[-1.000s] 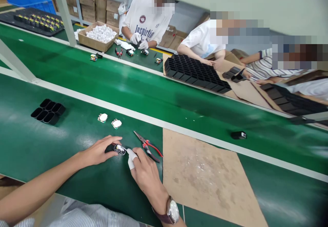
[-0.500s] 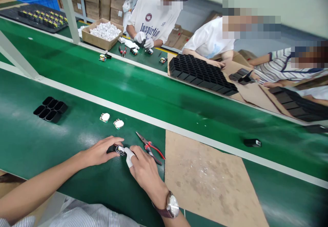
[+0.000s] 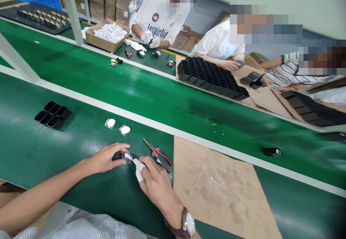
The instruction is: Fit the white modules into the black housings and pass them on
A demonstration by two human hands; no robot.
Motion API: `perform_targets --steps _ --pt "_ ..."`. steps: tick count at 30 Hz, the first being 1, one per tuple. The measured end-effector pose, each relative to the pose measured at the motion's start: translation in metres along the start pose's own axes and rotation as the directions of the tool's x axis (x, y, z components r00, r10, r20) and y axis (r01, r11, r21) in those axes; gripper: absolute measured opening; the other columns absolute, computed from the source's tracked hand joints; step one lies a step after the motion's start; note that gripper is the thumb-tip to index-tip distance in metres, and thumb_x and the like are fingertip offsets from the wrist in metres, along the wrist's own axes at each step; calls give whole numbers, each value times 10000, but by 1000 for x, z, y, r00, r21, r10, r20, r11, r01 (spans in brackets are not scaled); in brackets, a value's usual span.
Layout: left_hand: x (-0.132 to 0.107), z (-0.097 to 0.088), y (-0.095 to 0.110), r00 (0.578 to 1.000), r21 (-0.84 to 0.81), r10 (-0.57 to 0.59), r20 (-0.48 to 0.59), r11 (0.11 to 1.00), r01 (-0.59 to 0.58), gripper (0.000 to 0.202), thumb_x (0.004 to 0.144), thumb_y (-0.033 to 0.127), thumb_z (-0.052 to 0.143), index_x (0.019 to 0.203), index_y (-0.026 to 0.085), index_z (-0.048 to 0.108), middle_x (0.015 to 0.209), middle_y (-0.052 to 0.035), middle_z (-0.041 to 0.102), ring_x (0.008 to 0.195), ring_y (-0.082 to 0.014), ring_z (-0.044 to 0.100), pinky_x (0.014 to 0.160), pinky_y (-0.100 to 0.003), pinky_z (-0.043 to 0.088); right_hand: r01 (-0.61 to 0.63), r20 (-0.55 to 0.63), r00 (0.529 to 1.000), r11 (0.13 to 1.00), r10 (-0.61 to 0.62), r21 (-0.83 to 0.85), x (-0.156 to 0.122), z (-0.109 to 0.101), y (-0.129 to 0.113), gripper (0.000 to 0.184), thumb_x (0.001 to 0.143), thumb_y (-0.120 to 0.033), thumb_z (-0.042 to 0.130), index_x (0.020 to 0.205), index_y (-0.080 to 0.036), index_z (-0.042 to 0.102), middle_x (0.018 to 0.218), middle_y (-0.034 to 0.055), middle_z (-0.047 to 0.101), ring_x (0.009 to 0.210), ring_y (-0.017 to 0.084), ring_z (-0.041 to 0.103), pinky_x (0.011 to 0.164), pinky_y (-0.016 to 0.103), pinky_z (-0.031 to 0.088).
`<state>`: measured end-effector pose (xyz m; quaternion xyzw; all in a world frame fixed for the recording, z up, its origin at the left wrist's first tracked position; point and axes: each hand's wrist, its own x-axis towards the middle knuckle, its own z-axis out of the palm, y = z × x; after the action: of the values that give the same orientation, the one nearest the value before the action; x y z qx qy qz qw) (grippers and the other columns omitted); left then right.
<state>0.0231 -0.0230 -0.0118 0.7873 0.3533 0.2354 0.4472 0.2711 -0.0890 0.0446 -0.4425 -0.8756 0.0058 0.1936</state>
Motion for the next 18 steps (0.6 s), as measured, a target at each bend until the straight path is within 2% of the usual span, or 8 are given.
perform_targets --steps 5,11,18 --pt "0 1 -1 1000 -3 5 -16 1000 -5 578 970 250 718 1488 314 471 1295 -24 745 1276 -220 668 1115 -407 520 -2 16 1000 1000 2 14 8 13 3 219 854 20 522 868 -177 616 1080 107 645 855 220 640 683 342 520" --pt "-1 0 0 1000 -16 16 -14 1000 -17 567 975 245 702 1490 302 473 1290 -34 746 1252 -222 678 1108 -427 522 -9 91 996 1000 9 -6 10 11 5 230 829 18 529 825 -204 591 1065 90 651 880 223 649 658 340 525" --pt "0 0 0 1000 -15 12 3 1000 -12 568 975 238 699 1492 302 471 1299 -31 741 1275 -221 665 1122 -425 514 -27 8 1000 1000 27 6 7 12 5 234 908 -18 501 959 -188 653 1091 95 667 876 211 653 694 333 539"
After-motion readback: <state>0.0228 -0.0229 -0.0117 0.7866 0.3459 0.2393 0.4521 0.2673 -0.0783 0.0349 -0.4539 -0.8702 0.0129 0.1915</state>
